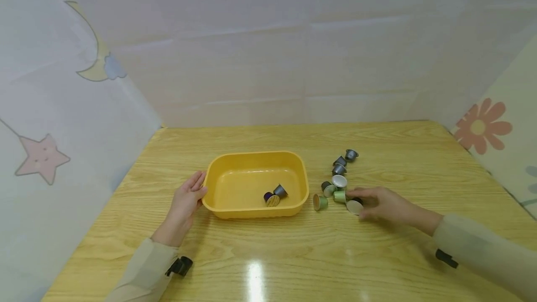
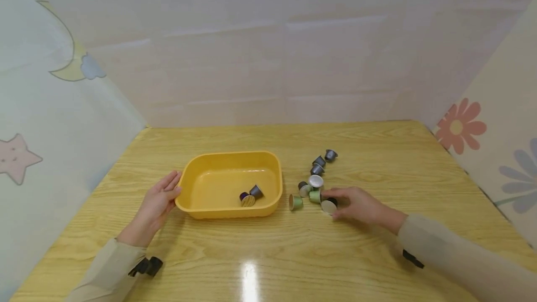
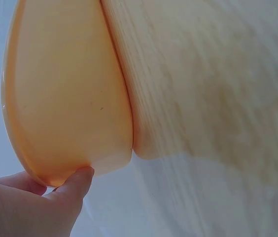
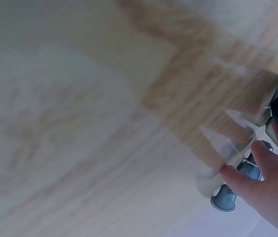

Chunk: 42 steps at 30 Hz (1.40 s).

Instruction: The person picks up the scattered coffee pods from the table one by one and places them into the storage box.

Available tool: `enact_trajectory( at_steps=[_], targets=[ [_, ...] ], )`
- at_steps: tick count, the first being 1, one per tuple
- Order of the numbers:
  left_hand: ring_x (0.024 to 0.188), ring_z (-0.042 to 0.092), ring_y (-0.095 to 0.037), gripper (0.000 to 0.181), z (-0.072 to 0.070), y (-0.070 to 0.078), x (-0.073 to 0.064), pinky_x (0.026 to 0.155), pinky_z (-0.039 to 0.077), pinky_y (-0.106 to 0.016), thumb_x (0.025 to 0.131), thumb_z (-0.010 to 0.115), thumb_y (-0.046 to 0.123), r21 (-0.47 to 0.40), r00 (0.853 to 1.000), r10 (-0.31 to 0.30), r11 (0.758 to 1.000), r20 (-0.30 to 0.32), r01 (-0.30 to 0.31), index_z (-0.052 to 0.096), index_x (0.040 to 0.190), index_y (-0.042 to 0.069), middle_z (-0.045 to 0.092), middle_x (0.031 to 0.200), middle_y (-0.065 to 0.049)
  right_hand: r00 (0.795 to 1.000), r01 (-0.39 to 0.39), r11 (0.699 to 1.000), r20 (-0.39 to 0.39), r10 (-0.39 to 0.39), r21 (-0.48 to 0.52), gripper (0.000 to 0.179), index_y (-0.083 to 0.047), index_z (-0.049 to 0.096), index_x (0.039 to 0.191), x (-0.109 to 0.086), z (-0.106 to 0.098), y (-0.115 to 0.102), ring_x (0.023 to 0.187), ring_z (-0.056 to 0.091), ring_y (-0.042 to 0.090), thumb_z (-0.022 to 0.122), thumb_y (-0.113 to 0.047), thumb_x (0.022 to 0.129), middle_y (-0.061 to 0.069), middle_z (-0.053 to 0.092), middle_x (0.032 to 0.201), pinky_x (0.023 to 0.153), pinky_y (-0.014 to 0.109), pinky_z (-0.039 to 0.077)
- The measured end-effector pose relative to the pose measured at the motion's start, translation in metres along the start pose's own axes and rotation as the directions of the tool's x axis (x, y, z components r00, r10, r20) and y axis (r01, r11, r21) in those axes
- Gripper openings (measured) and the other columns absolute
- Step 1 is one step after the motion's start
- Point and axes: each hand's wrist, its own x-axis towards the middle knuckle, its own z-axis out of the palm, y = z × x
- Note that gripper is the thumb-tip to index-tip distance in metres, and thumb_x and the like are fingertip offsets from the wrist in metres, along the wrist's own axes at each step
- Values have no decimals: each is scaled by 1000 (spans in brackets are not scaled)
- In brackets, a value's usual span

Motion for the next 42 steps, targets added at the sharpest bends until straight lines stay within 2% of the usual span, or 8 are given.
enact_trajectory(
  at_steps=[9,14,22,25,28,31,37,42],
  targets=[
    [153,18,-26,62,-1,-1,2,121,27,-43,106,38,-3,-6,1000,-1,1000,-1,0,10,161,3,16,167,-10,1000,-11,1000,8,10,10,54,-2,64,134,2,1,-3,128,50,52,79,-21,86,32,54,139,98,59,48],
    [153,18,-27,62,0,0,2,120,28,-45,107,38,-2,1,1000,4,1000,0,-4,10,161,3,16,167,-10,1000,-20,1000,-13,20,11,53,1,65,132,1,-1,-6,123,56,48,80,-19,85,28,61,132,95,56,52],
    [153,16,-27,62,1,0,2,122,25,-44,106,38,-3,-18,1000,1,1000,-4,-1,10,161,2,16,167,-11,996,-63,998,-57,65,28,53,2,63,133,0,-9,-16,121,58,46,78,-20,87,27,62,132,91,51,55],
    [153,16,-27,62,1,0,2,122,25,-44,106,39,-3,-19,1000,-4,1000,-7,4,10,161,3,15,167,-11,996,-21,999,-81,23,23,53,6,63,131,3,-12,-20,109,67,29,78,-18,87,29,64,127,83,38,59],
    [153,15,-27,62,1,0,2,122,24,-44,106,39,-3,-19,1000,-5,1000,-7,5,10,161,3,15,167,-11,995,8,998,-99,-2,61,53,10,61,131,6,-14,-25,95,66,5,78,-15,87,29,65,124,74,24,57],
    [153,15,-27,62,1,0,2,122,23,-44,106,39,-2,-19,1000,-3,1000,-2,3,9,161,3,15,167,-11,994,10,995,-107,1,103,54,11,59,132,8,-16,-29,92,63,-4,78,-12,87,31,64,125,72,21,57],
    [153,15,-26,62,0,0,1,122,24,-43,106,38,-3,-9,1000,-5,1000,2,5,9,161,3,15,167,-11,993,-23,984,-114,44,176,54,11,57,134,13,-19,-41,93,65,4,77,-11,88,32,63,126,72,24,58],
    [153,16,-26,62,-1,0,1,122,25,-43,106,38,-3,-6,1000,-4,1000,3,4,9,161,3,15,167,-11,992,-37,983,-108,58,182,55,10,56,136,16,-22,-50,98,65,5,75,-14,91,30,62,129,74,24,58]
  ],
)
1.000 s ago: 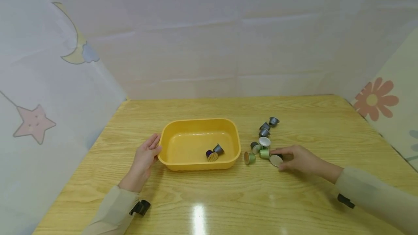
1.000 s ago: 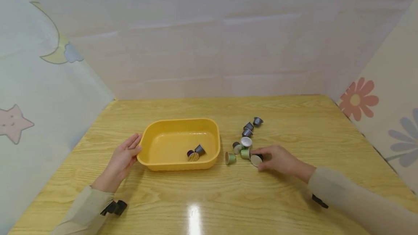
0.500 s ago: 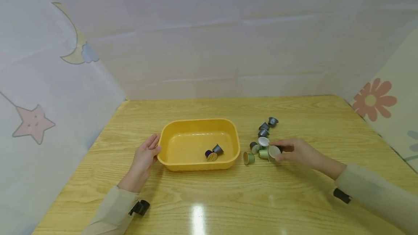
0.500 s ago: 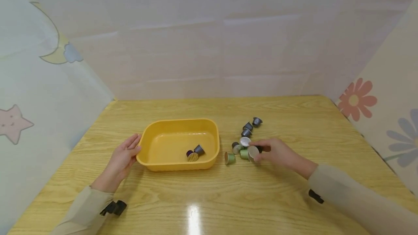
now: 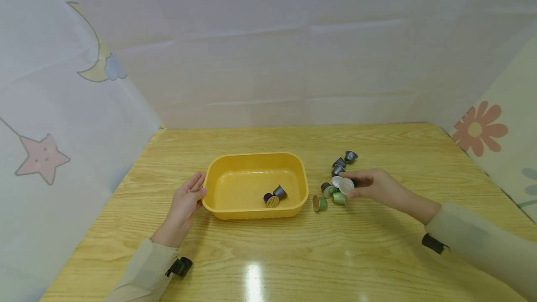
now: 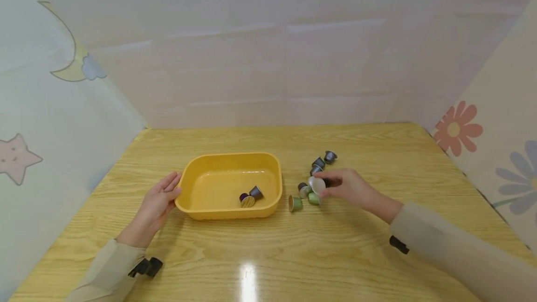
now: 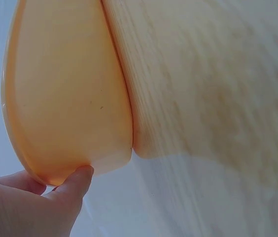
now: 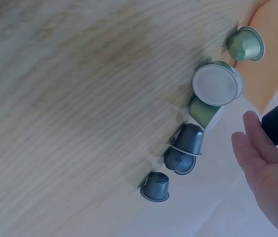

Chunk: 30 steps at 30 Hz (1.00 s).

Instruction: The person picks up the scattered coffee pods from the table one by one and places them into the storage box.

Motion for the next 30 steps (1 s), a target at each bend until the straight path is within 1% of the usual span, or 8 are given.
enact_trajectory(
  at_steps=[3,8,11,13,19,22,25,30],
  targets=[
    [153,15,-27,62,0,0,0,122,25,-44,107,39,-2,0,1000,4,1000,4,-4,9,161,3,15,167,-11,1000,-5,1000,11,5,20,55,10,55,138,2,-1,-5,101,64,4,74,-15,92,29,61,132,77,23,58],
    [154,15,-28,62,-1,-1,-1,121,26,-44,106,38,-2,15,1000,11,1000,14,-11,8,161,2,14,167,-11,1000,12,999,15,-12,36,56,11,52,139,6,-3,-10,97,63,-4,73,-13,92,29,62,131,78,23,58],
    [154,15,-28,62,-1,-1,-2,121,26,-44,106,38,-3,15,1000,14,1000,16,-14,7,161,2,14,167,-11,1000,13,999,18,-14,41,57,10,52,140,9,-3,-14,98,62,-4,73,-14,93,29,62,130,80,23,58],
    [154,15,-28,62,-1,-1,-1,121,26,-44,106,37,-3,12,1000,13,1000,14,-14,7,161,2,14,167,-11,1000,8,999,22,-9,45,57,10,52,141,10,-3,-16,101,63,1,73,-14,93,28,62,131,81,25,58],
    [153,16,-27,62,0,-1,-1,122,26,-44,106,38,-3,-3,1000,8,1000,3,-8,8,161,2,14,167,-11,999,-4,999,33,3,38,57,7,51,142,16,-1,-22,114,63,26,71,-18,95,25,62,131,85,24,56],
    [153,16,-27,62,0,0,-2,122,25,-44,106,37,-3,-5,1000,10,1000,5,-10,8,161,2,14,167,-11,999,-15,999,41,13,43,57,6,51,143,19,0,-26,116,62,30,70,-20,96,24,62,132,87,27,56],
    [153,16,-27,62,0,1,-2,121,25,-44,106,37,-4,-4,1000,14,1000,10,-14,7,161,2,14,167,-11,999,-28,999,45,26,40,57,5,51,143,22,2,-31,115,62,30,71,-21,96,23,62,132,89,30,56],
    [153,17,-27,62,1,1,-2,121,27,-44,106,37,-3,0,1000,11,1000,7,-11,8,161,1,15,167,-11,999,-18,999,47,16,36,58,8,51,143,27,5,-37,115,63,30,70,-20,96,23,63,131,88,29,56]
  ],
)
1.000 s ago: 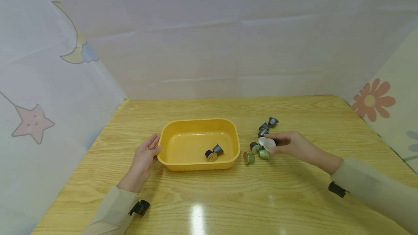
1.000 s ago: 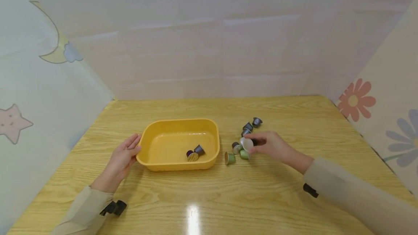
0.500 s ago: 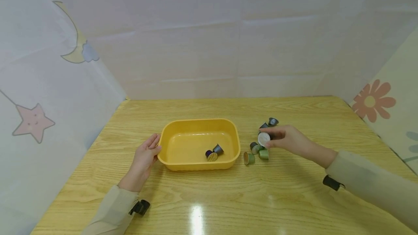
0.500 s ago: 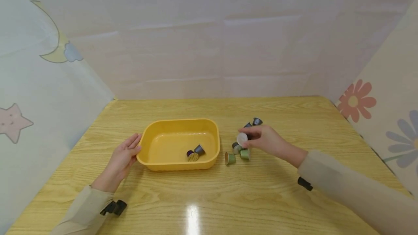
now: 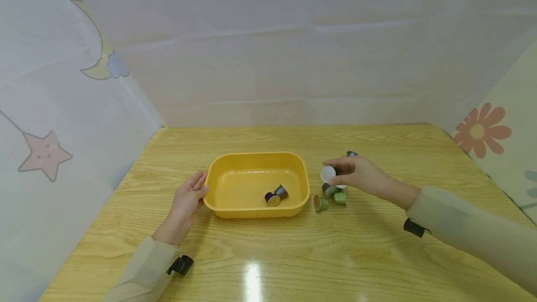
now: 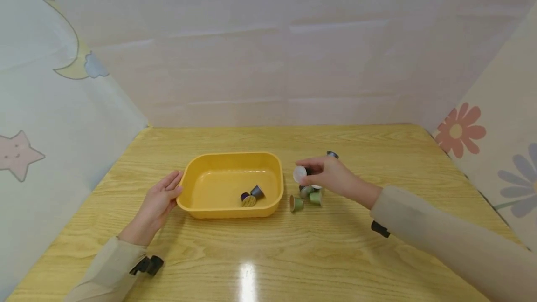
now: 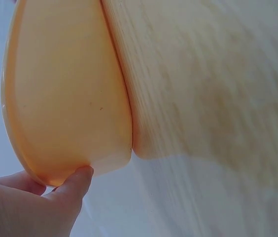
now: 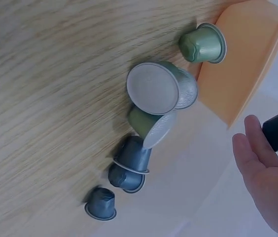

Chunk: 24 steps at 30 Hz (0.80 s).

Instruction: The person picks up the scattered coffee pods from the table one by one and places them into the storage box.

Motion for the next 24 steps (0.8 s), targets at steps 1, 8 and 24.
enact_trajectory(
  at_steps=[1,8,24],
  targets=[
    [153,17,-28,62,0,0,0,121,27,-44,106,37,-3,-1,1000,0,1000,-1,0,8,161,1,15,167,-11,1000,6,1000,-2,-6,1,57,8,51,142,1,1,-1,114,63,30,70,-19,96,24,63,130,88,29,57],
    [153,17,-28,62,2,0,-1,121,26,-44,106,38,-3,-1,1000,-5,1000,-10,5,9,161,1,16,167,-12,1000,11,999,22,-12,33,55,11,49,142,7,9,-7,111,64,28,69,-14,97,25,63,129,89,38,58],
    [153,20,-26,62,0,0,2,121,28,-43,106,39,-2,13,1000,6,1000,-6,-6,9,161,1,17,166,-11,1000,-20,995,-16,22,93,49,12,54,137,34,35,-25,114,63,34,69,-9,96,27,63,128,93,46,57]
  ],
)
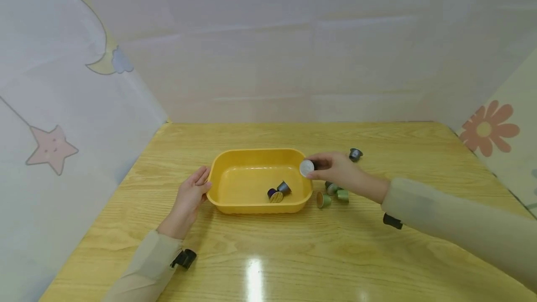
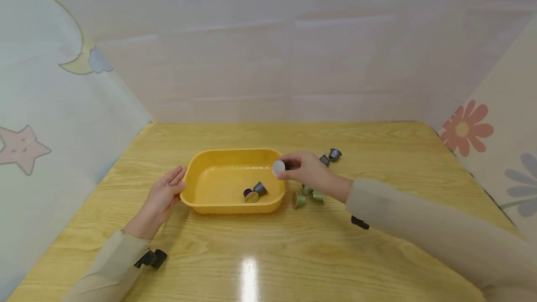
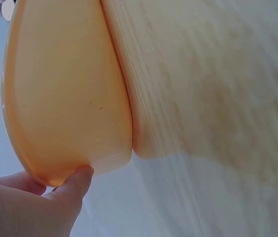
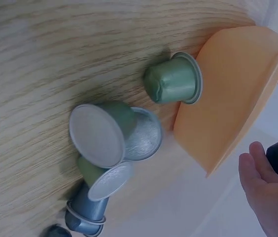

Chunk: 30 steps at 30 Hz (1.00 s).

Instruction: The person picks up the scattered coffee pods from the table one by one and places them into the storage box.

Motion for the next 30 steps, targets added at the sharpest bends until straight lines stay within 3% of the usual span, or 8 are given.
enact_trajectory(
  at_steps=[13,30],
  targets=[
    [153,19,-26,62,0,1,-1,121,28,-41,106,39,-2,9,1000,-5,1000,4,5,9,161,1,17,167,-11,1000,11,999,10,-11,46,49,7,54,139,21,17,-14,122,59,36,69,-10,96,24,61,132,99,45,54],
    [153,19,-27,62,0,0,0,121,27,-42,106,38,-3,-18,1000,-2,1000,0,2,9,161,1,16,167,-11,998,9,998,56,-12,55,47,9,56,136,42,46,-33,118,61,35,70,-7,95,24,62,130,95,38,55]
  ],
)
